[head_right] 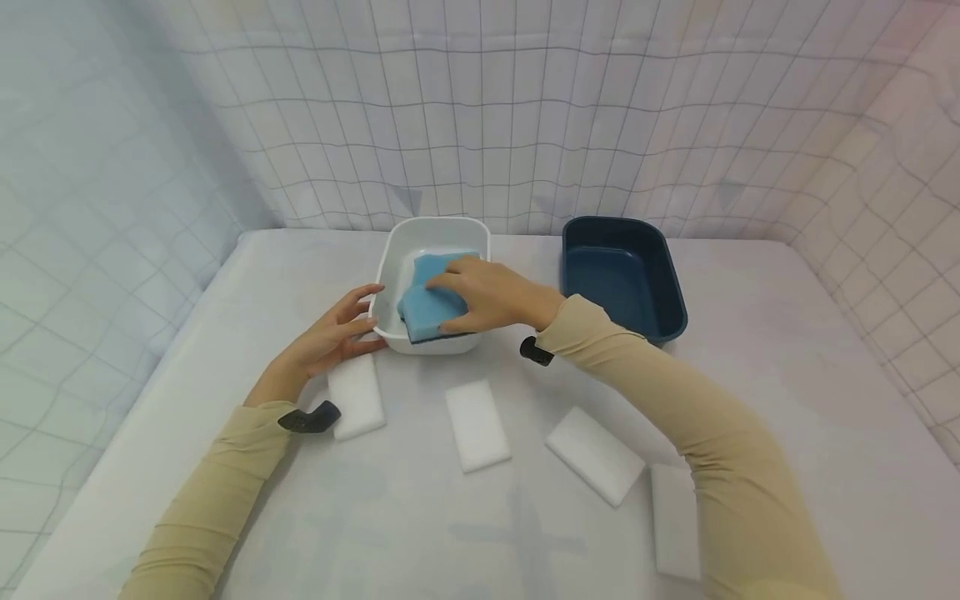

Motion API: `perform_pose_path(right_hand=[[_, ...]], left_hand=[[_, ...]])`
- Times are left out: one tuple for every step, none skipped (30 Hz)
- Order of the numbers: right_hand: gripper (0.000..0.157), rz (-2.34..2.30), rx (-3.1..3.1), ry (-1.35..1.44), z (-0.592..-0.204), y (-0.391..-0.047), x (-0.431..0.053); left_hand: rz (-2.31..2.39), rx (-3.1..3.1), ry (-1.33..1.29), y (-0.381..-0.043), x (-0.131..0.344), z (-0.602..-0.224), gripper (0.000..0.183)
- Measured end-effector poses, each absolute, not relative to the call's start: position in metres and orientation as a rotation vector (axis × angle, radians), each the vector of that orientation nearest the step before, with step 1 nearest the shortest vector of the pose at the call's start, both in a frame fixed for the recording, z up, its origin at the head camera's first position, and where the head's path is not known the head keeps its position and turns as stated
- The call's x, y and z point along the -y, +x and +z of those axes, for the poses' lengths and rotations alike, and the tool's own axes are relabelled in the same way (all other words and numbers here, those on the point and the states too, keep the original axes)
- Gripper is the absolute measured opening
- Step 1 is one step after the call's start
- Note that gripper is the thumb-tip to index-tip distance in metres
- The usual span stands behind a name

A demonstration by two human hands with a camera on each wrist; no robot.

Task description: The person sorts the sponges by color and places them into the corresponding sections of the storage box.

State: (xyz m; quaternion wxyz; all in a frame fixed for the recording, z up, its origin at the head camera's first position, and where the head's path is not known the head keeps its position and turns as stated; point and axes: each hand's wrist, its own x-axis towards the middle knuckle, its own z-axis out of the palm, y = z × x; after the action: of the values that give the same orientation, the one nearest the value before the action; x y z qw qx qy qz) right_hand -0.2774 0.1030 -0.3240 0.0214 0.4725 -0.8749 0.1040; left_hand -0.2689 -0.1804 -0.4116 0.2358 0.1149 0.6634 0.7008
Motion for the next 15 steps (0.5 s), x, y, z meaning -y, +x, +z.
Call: perform_pose_path(right_hand=[[0.058,0.318,2.718,1.453,-0.324,-0.278,-0.101],[0.058,0.31,2.725,1.44,-0.325,-0.279,-0.1],[0.058,0.301,2.73,1.427,-0.326,-0.28,-0.098],[0.058,0.292,2.733,1.415,-0.326,-0.281,-0.097],[0.058,0.281,2.738,1.402,-0.326,-0.282,-0.095],[0.058,0.271,2.741,1.391,-0.327,-0.283,-0.094],[0.058,0.264,2.745,1.38,-0.327,-0.284,-0.092],[0.059,0.251,2.748,1.367,-0.328,-0.284,-0.091],[0.059,0.239,2.754,1.354,-0.329,-0.285,-0.09],[0.059,0.234,2.757,1.343,-0.329,-0.285,-0.089],[0.06,0.23,2.759,1.331,-0.33,-0.285,-0.088],[0.061,0.229,2.759,1.319,-0.331,-0.285,-0.087],[0.061,0.228,2.757,1.306,-0.332,-0.286,-0.086],[0.062,0.226,2.753,1.293,-0.333,-0.286,-0.085],[0.063,0.223,2.749,1.279,-0.335,-0.286,-0.084]], left_hand=[[1.921,-1.821,0.313,-0.269,0.18,-0.412,0.051],[1.921,-1.822,0.311,-0.269,0.18,-0.412,0.052],[1.924,-1.822,0.304,-0.269,0.179,-0.413,0.051],[1.926,-1.823,0.302,-0.27,0.179,-0.413,0.052],[1.927,-1.825,0.3,-0.27,0.179,-0.413,0.052],[1.929,-1.823,0.3,-0.27,0.179,-0.413,0.052],[1.93,-1.82,0.306,-0.27,0.179,-0.413,0.053],[1.928,-1.819,0.31,-0.27,0.179,-0.413,0.053],[1.925,-1.82,0.313,-0.27,0.179,-0.413,0.053],[1.923,-1.819,0.316,-0.27,0.179,-0.413,0.053],[1.922,-1.818,0.318,-0.27,0.179,-0.413,0.054],[1.921,-1.817,0.322,-0.269,0.179,-0.413,0.054],[1.92,-1.818,0.323,-0.269,0.179,-0.413,0.054],[1.921,-1.82,0.317,-0.269,0.179,-0.413,0.054],[1.924,-1.822,0.312,-0.269,0.179,-0.413,0.053]])
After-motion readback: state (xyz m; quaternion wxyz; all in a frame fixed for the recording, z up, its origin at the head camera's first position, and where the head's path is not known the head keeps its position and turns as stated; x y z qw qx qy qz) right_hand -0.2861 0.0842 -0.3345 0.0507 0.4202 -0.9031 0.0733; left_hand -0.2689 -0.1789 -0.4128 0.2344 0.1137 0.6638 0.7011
